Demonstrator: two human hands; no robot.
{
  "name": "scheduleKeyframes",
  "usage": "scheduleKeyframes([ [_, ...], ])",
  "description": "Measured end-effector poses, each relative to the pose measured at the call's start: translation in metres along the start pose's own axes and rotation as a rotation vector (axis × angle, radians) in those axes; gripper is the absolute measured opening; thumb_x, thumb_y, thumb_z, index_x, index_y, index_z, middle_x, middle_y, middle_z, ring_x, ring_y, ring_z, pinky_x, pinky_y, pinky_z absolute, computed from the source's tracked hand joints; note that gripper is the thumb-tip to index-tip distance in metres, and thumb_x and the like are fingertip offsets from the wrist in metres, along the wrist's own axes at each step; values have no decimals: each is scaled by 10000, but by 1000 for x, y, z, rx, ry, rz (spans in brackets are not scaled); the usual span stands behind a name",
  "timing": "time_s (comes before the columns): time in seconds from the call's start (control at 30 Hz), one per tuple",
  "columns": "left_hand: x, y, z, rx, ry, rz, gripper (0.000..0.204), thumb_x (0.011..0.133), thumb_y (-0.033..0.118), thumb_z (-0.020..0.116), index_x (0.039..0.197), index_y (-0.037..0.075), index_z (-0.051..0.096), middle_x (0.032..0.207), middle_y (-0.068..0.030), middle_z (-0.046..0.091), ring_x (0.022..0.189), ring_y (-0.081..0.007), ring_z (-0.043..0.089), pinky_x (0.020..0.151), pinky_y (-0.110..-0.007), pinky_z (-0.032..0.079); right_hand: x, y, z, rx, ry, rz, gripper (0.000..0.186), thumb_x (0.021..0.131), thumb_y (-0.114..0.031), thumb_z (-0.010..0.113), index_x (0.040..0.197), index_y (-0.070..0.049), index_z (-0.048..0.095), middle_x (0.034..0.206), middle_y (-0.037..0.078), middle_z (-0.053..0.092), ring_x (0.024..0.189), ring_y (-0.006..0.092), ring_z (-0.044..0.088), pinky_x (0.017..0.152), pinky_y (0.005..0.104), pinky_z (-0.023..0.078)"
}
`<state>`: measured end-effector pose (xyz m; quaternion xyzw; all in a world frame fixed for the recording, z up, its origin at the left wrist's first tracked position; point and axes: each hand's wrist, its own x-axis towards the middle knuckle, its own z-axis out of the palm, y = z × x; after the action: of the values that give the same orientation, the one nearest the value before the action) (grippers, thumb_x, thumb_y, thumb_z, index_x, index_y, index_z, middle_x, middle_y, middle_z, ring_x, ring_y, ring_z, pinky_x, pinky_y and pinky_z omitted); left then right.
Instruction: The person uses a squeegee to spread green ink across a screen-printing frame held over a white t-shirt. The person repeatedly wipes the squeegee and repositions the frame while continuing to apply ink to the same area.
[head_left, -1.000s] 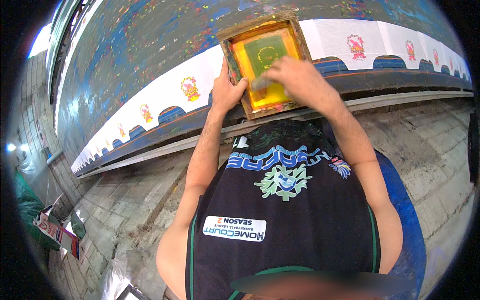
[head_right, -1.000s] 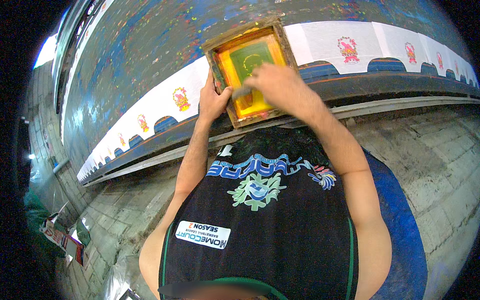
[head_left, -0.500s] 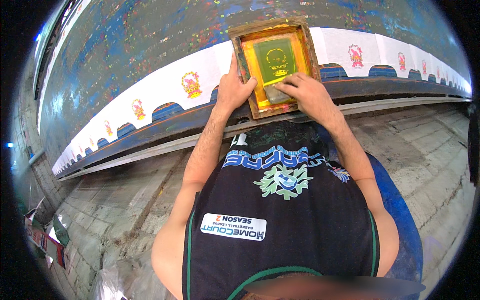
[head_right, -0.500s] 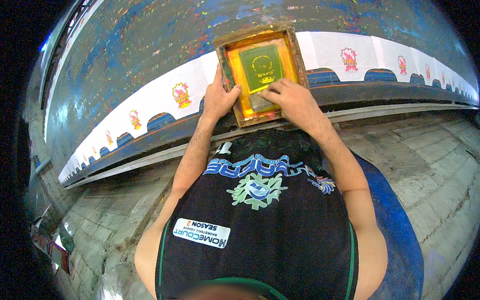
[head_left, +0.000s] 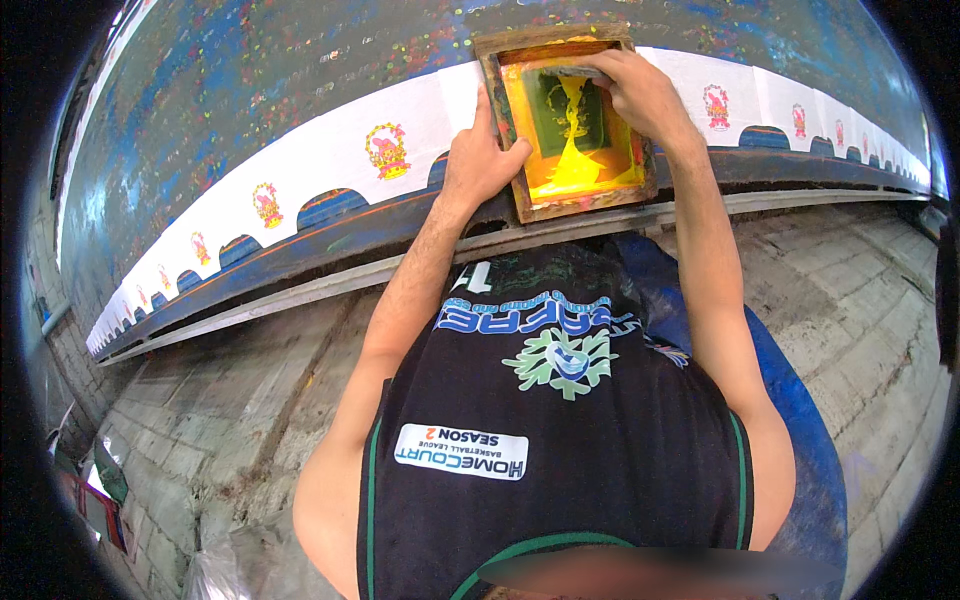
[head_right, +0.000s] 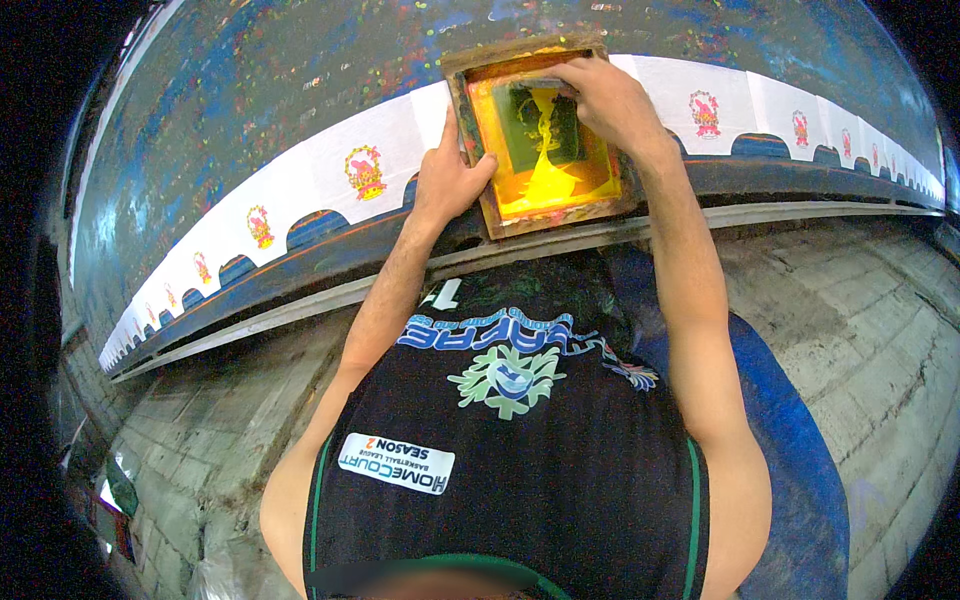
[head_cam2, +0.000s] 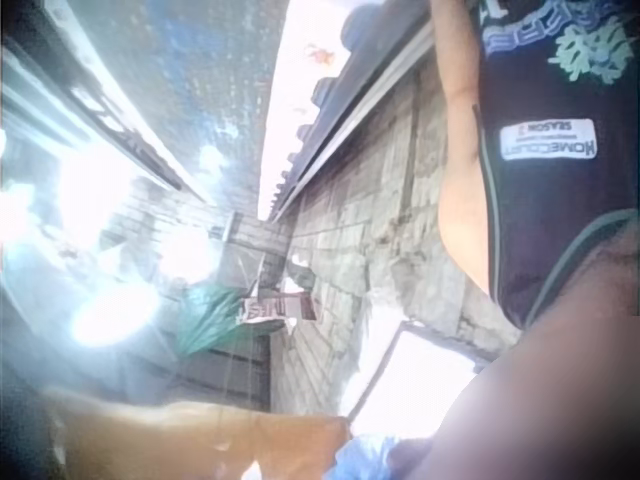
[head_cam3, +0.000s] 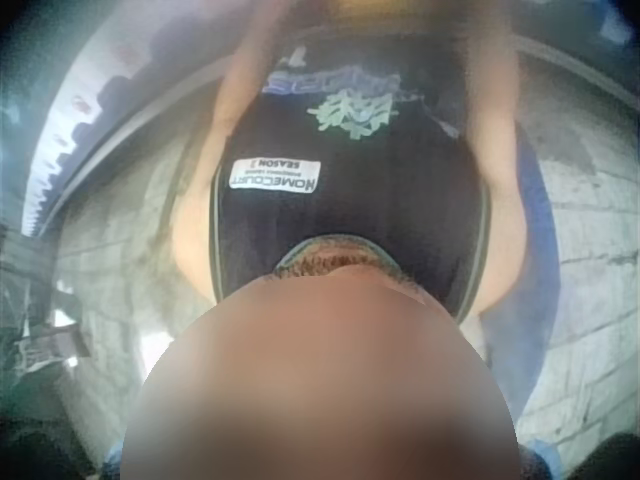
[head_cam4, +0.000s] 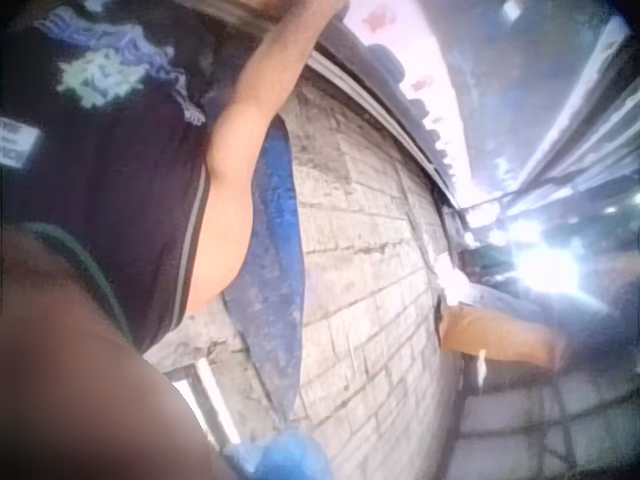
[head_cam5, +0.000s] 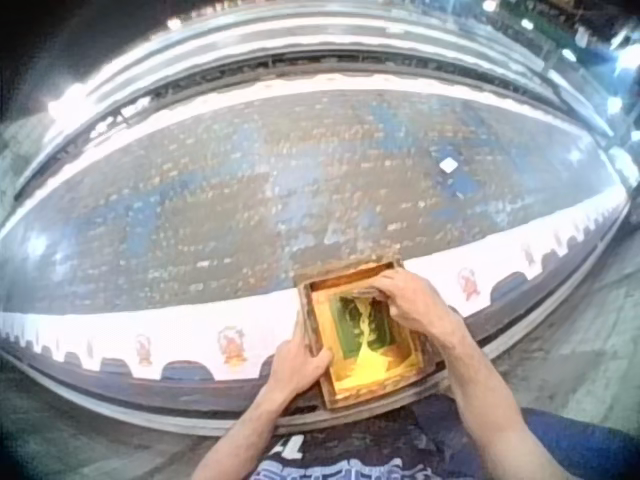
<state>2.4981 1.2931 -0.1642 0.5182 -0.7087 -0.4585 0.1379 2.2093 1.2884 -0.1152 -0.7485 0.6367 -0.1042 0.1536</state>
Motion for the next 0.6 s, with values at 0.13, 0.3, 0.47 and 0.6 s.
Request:
scheduleKeyframes([
  [0.13,8,-9,-6,0,54,21,1091,896,332,751,1760,-20,187,918,-241,807,762,-417,798,746,-492,658,-41,-23,8,69,-30,-4,438,967,72,632,1346,-107,758,1280,155,767,1210,382,717,1059,479,586],
  [0.3,20,-5,18,23,56,20,1097,898,331,753,1753,-48,180,904,-227,810,778,-424,801,741,-491,652,-112,-21,14,91,18,14,450,889,44,657,1298,-97,778,1217,138,769,1197,364,715,1047,479,584],
  [0.47,18,32,23,25,3,13,1082,906,354,752,1776,45,188,960,-226,815,818,-441,804,774,-512,651,-130,-15,-7,91,62,78,437,876,25,673,1282,-93,781,1248,109,758,1204,343,707,1046,468,585],
  [0.6,11,73,29,86,94,-38,1051,921,268,778,1772,60,198,1056,-235,833,878,-443,821,794,-507,664,-141,5,-23,147,15,-128,473,884,45,673,1322,-105,770,1284,100,750,1228,335,693,1058,462,585],
])
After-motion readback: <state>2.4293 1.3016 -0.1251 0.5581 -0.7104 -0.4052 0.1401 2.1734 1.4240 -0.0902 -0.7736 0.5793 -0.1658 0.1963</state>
